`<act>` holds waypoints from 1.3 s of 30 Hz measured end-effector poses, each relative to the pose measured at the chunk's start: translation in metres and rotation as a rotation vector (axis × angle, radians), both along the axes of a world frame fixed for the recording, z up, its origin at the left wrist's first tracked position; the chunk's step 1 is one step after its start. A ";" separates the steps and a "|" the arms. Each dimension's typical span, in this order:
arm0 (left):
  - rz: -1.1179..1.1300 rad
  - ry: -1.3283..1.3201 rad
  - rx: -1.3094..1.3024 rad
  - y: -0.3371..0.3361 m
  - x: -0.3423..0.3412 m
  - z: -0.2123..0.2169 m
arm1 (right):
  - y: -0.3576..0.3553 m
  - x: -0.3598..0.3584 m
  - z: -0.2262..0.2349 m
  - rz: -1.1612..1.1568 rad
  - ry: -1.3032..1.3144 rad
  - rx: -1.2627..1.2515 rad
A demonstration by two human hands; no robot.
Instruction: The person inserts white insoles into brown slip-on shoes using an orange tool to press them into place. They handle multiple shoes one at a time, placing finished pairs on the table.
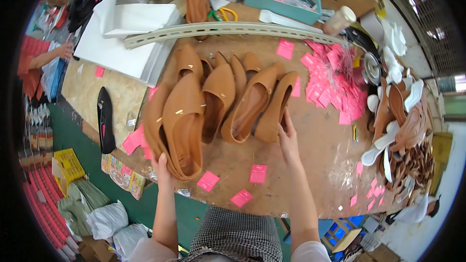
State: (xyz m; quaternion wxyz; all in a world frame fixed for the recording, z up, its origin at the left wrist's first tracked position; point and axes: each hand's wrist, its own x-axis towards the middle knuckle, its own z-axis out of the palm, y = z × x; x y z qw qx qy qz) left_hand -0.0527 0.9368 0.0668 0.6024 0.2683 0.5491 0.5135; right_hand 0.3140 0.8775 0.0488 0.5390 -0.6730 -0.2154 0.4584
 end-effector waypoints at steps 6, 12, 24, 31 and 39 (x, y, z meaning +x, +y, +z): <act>0.146 0.446 -0.078 -0.055 0.018 -0.007 | 0.008 -0.004 -0.031 0.001 -0.199 0.096; -0.064 0.838 -0.113 -0.062 0.035 -0.039 | -0.011 -0.006 -0.021 -0.157 0.026 0.063; -0.240 0.896 0.014 -0.015 -0.029 -0.044 | -0.270 0.134 0.008 -0.296 -0.721 -0.154; -0.744 0.877 0.650 -0.177 0.249 0.044 | -0.366 0.380 -0.040 -0.715 -0.277 -0.099; -1.694 0.752 1.337 -0.361 0.651 0.022 | -0.559 0.298 -0.018 -0.620 0.590 0.256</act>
